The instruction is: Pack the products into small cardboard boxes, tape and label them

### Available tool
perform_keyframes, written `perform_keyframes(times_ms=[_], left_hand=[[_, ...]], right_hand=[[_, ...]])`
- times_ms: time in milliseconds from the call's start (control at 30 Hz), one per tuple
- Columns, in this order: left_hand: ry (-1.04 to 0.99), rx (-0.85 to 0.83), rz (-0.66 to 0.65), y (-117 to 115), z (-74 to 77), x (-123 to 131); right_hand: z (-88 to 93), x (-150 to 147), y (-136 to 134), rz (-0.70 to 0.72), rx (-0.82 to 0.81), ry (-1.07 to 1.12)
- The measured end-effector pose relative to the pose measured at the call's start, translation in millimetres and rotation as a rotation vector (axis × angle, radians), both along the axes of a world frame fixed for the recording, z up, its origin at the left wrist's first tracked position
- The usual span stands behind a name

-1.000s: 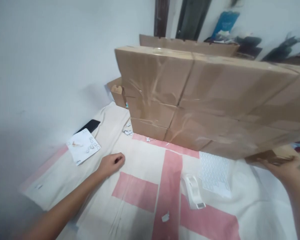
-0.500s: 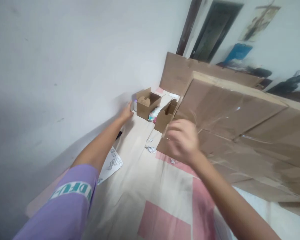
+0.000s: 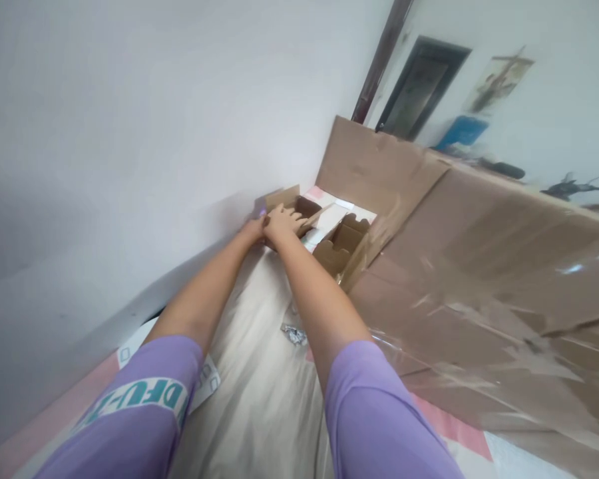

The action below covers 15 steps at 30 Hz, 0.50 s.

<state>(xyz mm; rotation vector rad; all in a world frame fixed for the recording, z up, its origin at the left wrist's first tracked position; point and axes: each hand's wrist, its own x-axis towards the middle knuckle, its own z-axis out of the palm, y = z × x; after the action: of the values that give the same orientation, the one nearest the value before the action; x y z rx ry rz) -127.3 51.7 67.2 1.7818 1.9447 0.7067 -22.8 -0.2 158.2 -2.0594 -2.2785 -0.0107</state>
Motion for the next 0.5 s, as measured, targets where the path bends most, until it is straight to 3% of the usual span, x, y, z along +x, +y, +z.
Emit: perform_keyframes(times_ms=[167,367,500], left_hand=[[0.016,-0.015,0.109,-5.5,-24.3,7.4],[-0.069,0.08,0.179,-22.1,-37.8,26.5],[-0.201,0.148,0.135,-26.9,-45.1,24.1]], right_hand=[[-23.6,25.3,11.6,0.101,-0.094,-0.018],[-28.3,31.3,0.9,0.111,-0.057,0.021],[-33.2,34.7,-13.0,0.124,-0.033,0.037]])
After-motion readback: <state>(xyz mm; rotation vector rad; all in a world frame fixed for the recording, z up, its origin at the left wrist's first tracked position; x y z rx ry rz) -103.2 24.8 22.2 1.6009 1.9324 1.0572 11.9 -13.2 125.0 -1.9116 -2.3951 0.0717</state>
